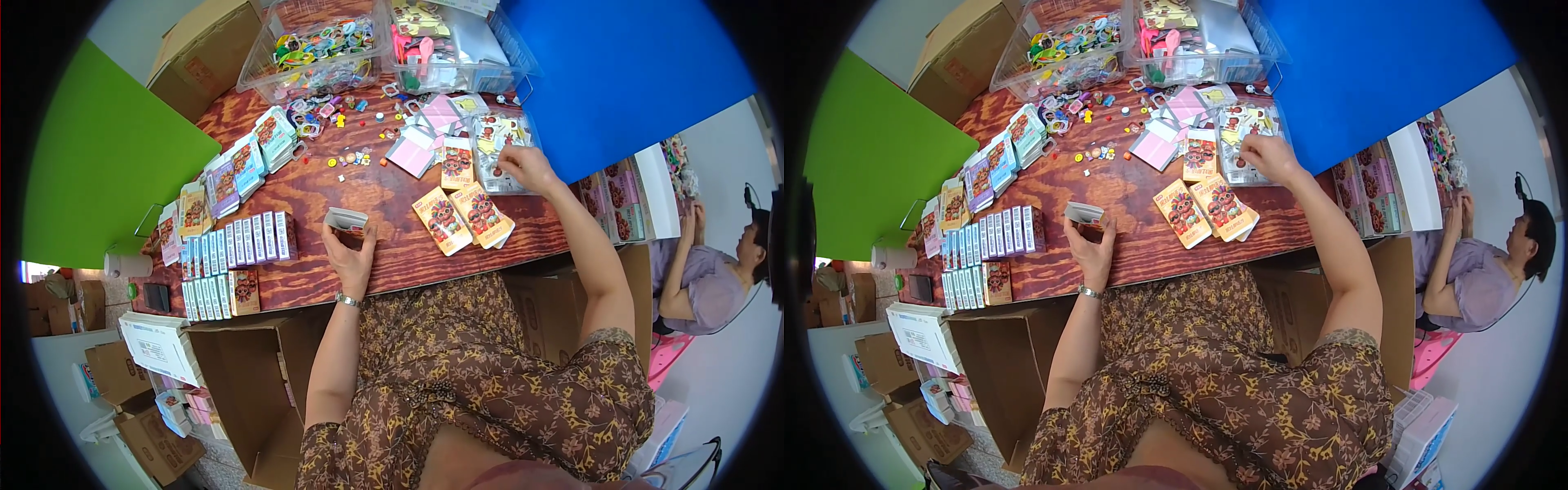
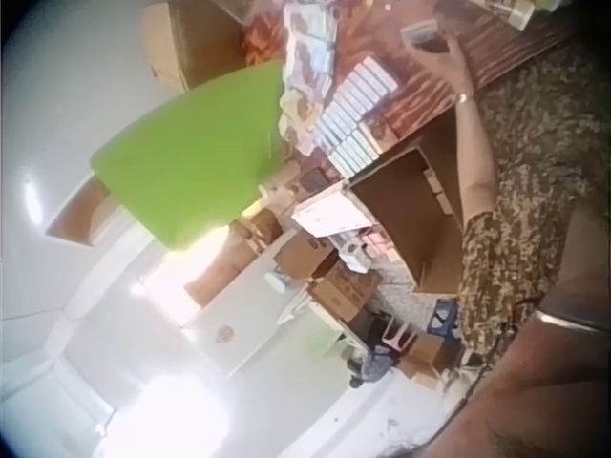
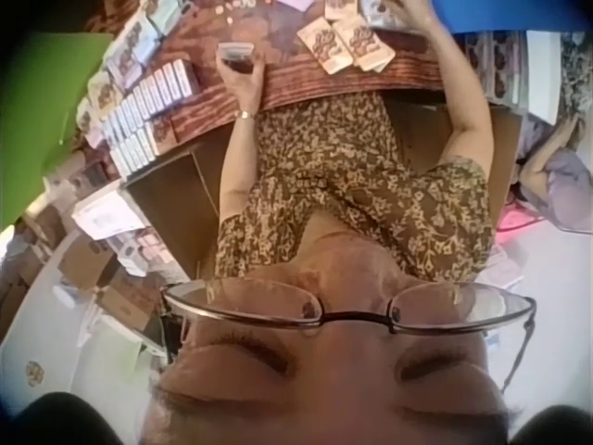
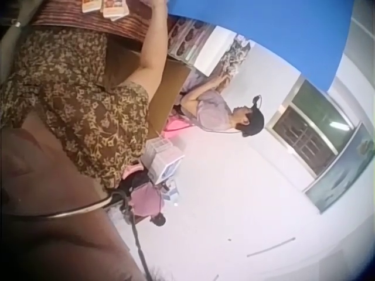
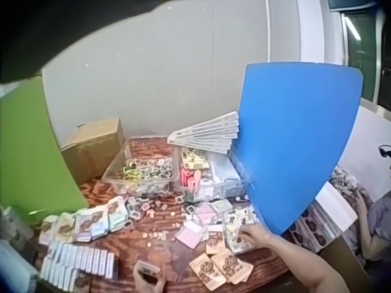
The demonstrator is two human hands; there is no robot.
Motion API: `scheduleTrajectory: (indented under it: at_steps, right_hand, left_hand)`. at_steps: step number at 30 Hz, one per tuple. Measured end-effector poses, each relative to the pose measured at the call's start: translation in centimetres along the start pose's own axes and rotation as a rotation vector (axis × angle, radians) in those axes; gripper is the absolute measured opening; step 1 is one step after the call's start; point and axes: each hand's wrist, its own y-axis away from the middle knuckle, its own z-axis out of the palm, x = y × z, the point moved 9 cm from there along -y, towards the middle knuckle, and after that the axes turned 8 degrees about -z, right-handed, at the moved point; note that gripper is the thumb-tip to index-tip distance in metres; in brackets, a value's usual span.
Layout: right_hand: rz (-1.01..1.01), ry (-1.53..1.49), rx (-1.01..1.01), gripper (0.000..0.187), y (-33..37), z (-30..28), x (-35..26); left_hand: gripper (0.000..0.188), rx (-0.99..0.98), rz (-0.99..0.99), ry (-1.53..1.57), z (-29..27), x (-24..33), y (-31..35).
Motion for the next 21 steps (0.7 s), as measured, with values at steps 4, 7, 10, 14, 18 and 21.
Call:
scheduleTrajectory:
  at_steps: [4,7,10,14,18,21]
  right_hand:
    - [0.080,-0.242,0.090,0.011,-0.1,-2.1,-0.5]
    - [0.065,-0.455,0.105,0.011,-1.6,-2.1,-3.6]
    - [-0.059,-0.609,0.056,0.010,-3.4,-1.8,-10.8]
    - [-0.264,-0.626,-0.002,0.011,-5.0,-1.0,-21.0]
    - [-0.483,-0.426,0.034,0.011,-6.9,2.2,-27.1]
    - [-0.559,-0.036,0.200,0.008,-7.2,3.3,-29.2]
  left_hand:
    - [0.078,0.071,0.039,0.007,-0.7,0.6,-0.1]
    - [0.074,0.081,-0.040,-0.017,-0.8,-0.3,0.1]
    - [0.070,0.101,-0.086,0.071,0.1,-0.5,0.0]
    - [0.072,0.152,0.023,-0.074,0.1,2.3,-0.2]
    - [0.075,0.161,0.071,-0.137,-0.4,2.3,0.2]
    - [0.076,0.183,0.085,-0.126,-0.6,2.5,0.3]
